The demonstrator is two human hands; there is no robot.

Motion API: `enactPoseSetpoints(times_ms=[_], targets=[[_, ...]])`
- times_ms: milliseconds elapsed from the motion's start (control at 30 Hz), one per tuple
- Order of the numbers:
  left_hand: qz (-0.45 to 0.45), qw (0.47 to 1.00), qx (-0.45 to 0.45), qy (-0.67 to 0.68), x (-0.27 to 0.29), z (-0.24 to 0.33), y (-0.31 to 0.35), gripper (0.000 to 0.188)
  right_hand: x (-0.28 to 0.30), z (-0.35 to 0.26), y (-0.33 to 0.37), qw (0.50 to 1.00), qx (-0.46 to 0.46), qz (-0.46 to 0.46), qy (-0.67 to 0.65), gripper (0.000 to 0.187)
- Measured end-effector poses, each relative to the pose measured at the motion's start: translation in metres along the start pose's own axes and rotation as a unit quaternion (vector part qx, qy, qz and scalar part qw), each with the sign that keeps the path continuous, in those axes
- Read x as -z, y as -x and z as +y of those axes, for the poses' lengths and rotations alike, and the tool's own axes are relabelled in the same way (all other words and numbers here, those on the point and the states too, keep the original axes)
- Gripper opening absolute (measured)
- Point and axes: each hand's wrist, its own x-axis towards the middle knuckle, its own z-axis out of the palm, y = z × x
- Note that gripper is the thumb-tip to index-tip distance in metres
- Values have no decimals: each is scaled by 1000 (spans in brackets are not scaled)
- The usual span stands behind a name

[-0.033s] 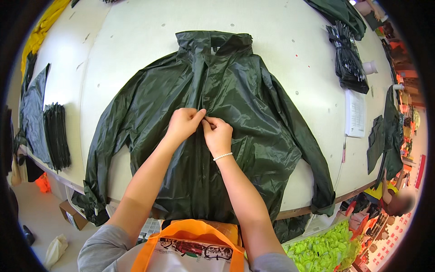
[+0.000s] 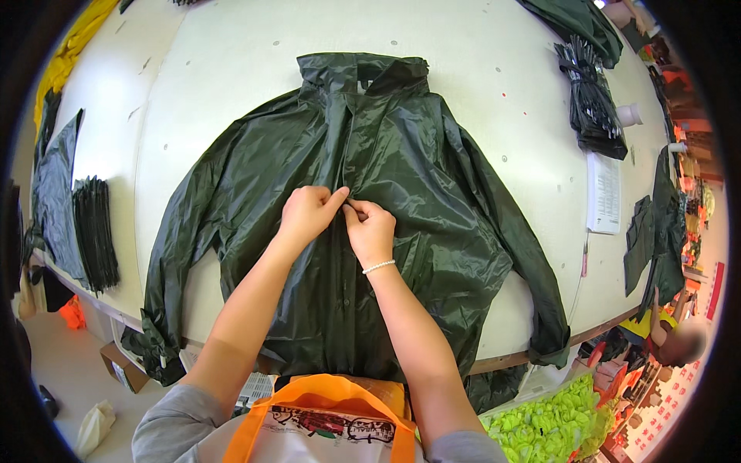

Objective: The person folds a dark green raincoat on a white table. They smooth the fabric, fold the sleeves inward, fold the body in half, and then fold it into a compact rectangle.

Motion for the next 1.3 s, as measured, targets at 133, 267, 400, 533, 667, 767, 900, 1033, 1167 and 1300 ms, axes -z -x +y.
enactPoseSetpoints(times_ms=[133,267,400,533,667,767,900,1033,1167,1300], targets=[[-16,999,-40,5,-7,-17,-2,48,-1,10,-5,1000,-9,-2,26,14],[-143,984,1,107,3,-17,-7,34,-1,14,-7,1000,-15,-1,2,14],[-64,980,-143,119,-11,-34,-16,30,-6,10,-5,1000,-18,-8,2,14],[-122,973,-85,177,-13,-32,-16,34,-8,12,2,999,17,-11,-38,14],[-148,945,-5,292,-6,-28,-9,34,-14,8,5,998,-3,-30,-64,15],[-118,959,-16,259,-7,-25,-11,33,-12,4,-1,999,7,-43,-27,11],[65,995,-73,37,5,12,-16,19,14,-2,-19,982,118,-93,110,8],[201,895,-397,22,6,62,-72,21,68,-44,-101,931,305,36,197,23],[171,841,-477,-188,-33,103,-152,34,98,-20,-165,848,334,65,406,44],[131,848,-429,-283,-42,65,-195,60,108,17,-171,831,256,36,492,55]])
